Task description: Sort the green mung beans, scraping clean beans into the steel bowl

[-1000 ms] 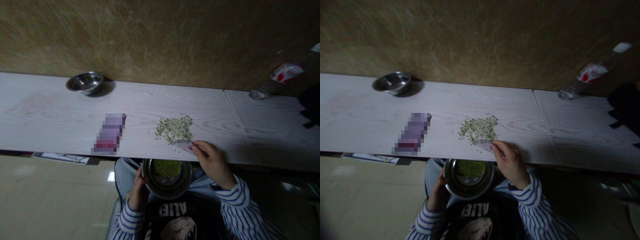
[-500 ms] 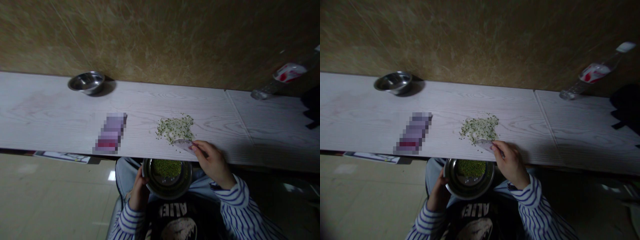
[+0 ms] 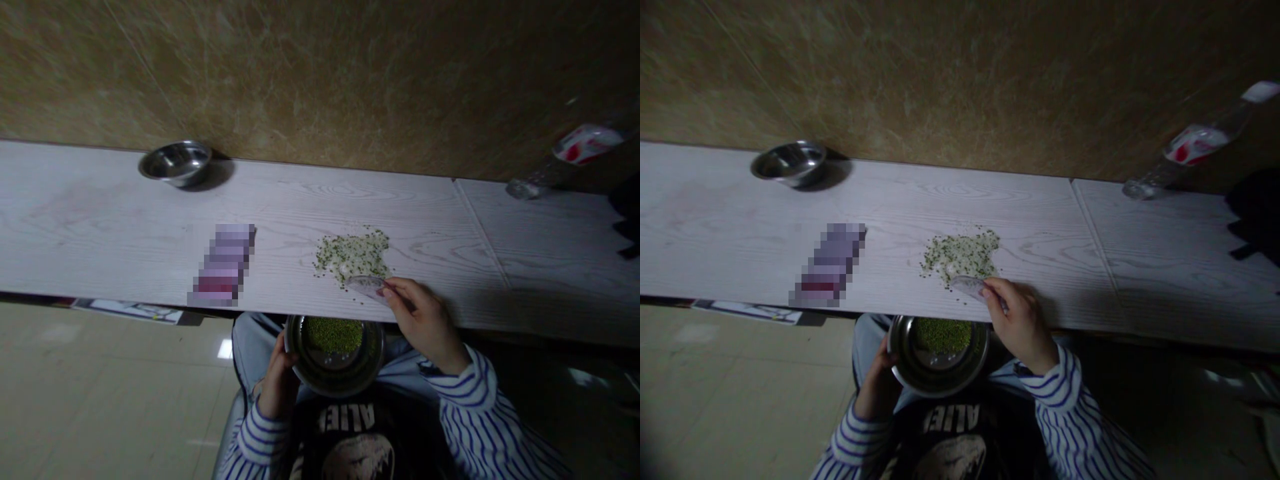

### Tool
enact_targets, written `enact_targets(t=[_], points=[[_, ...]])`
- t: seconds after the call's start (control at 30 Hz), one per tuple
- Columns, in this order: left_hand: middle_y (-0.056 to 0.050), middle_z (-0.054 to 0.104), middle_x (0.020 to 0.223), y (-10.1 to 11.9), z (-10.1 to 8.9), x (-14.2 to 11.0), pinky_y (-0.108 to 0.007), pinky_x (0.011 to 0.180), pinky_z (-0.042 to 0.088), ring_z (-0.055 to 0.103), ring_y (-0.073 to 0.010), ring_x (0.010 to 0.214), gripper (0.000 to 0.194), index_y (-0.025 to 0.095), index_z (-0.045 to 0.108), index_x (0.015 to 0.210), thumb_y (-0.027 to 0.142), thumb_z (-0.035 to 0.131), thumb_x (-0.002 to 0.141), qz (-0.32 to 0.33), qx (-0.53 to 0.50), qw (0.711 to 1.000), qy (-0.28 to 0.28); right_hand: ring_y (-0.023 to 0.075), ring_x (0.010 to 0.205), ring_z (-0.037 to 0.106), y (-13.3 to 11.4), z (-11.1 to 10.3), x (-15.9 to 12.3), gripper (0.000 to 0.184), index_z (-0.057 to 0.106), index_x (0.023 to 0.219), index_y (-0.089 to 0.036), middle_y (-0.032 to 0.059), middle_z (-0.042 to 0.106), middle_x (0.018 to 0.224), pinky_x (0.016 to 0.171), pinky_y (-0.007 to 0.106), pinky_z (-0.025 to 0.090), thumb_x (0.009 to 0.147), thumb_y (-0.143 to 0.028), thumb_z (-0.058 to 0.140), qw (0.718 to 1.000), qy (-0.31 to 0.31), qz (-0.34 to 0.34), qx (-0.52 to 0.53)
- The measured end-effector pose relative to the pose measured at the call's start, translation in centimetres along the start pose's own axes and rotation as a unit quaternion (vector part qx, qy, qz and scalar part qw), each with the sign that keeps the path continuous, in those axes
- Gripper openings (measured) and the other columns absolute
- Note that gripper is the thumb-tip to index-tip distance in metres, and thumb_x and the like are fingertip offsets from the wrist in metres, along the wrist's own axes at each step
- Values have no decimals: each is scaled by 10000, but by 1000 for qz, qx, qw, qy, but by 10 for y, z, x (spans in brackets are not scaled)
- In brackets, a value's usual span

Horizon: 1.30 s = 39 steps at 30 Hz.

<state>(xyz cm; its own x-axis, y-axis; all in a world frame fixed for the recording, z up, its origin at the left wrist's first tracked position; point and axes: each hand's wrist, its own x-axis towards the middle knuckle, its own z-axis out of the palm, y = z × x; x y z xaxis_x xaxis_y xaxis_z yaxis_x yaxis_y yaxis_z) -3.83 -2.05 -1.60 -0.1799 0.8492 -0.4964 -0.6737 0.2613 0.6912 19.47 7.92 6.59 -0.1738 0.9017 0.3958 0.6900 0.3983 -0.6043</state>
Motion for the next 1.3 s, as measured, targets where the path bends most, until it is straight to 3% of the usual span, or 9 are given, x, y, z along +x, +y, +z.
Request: enact_targets(t=[0.43, 0.83, 1.17, 1.3], points=[[-43, 778, 1036, 2, 4, -4, -373, 847, 516, 649, -288, 1029, 467, 231, 767, 1097, 246, 687, 637, 8, 1, 1000, 9, 210, 801, 767, -9, -5, -1, 144, 695, 1017, -200, 67, 798, 903, 665, 296, 602, 946, -239, 576, 1000, -18, -24, -9], [-46, 775, 1054, 0, -1, -2, -381, 851, 524, 660, -289, 1038, 479, 228, 743, 1123, 265, 684, 649, 7, 16, 1000, 6, 216, 834, 769, -2, -3, 0, 169, 698, 1039, -219, 70, 802, 937, 686, 301, 612, 947, -278, 568, 1000, -24, 20, -4], [-40, 774, 1091, -2, -2, -3, -382, 881, 509, 653, -292, 1069, 446, 245, 743, 1122, 269, 673, 682, 17, 4, 1000, -2, 220, 816, 762, -9, -3, 6, 153, 709, 1000, -198, 75, 801, 908, 682, 316, 595, 939, -243, 576, 998, -31, -46, -21], [-42, 768, 1130, 0, -1, -4, -405, 894, 508, 642, -313, 1114, 433, 251, 733, 1120, 253, 668, 692, 10, 1, 1000, 6, 217, 839, 759, -7, -6, 2, 149, 706, 997, -218, 66, 799, 916, 690, 313, 599, 945, -260, 572, 998, -48, -34, -15]])
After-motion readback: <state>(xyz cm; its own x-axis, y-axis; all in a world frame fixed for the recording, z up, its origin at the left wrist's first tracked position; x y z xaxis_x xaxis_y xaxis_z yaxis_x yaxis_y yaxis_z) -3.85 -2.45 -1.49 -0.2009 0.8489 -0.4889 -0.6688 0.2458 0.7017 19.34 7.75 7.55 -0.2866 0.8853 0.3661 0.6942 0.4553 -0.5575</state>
